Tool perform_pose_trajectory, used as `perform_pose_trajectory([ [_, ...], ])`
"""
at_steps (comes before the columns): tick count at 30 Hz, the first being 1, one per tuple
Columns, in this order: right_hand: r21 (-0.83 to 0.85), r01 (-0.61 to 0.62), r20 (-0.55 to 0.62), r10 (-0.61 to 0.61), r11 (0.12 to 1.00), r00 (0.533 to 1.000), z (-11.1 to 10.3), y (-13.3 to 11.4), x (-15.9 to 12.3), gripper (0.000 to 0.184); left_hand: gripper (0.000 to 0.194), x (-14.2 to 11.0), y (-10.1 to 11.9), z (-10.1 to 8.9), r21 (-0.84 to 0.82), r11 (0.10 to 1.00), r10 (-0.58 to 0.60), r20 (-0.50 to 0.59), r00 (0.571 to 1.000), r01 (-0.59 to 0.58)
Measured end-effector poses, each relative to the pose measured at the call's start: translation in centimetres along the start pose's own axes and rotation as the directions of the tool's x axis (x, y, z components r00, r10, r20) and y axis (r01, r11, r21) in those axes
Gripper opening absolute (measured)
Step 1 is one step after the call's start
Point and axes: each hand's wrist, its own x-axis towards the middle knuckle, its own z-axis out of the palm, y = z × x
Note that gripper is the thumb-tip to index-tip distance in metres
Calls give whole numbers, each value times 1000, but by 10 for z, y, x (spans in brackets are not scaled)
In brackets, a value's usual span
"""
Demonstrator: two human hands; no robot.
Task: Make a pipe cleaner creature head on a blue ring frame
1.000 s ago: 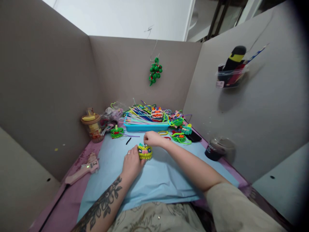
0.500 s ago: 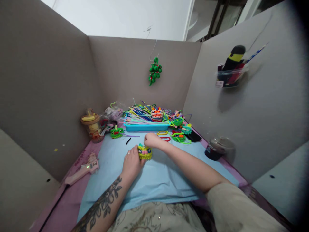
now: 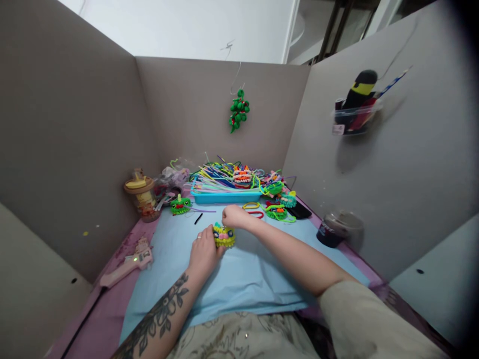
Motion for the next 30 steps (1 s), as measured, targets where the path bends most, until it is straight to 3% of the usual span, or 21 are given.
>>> perform_pose_trajectory([
  [30, 88, 8, -77, -1, 996, 997, 8, 2, -1, 24, 65, 0, 0, 0, -38, 999, -14, 6, 1000, 14],
])
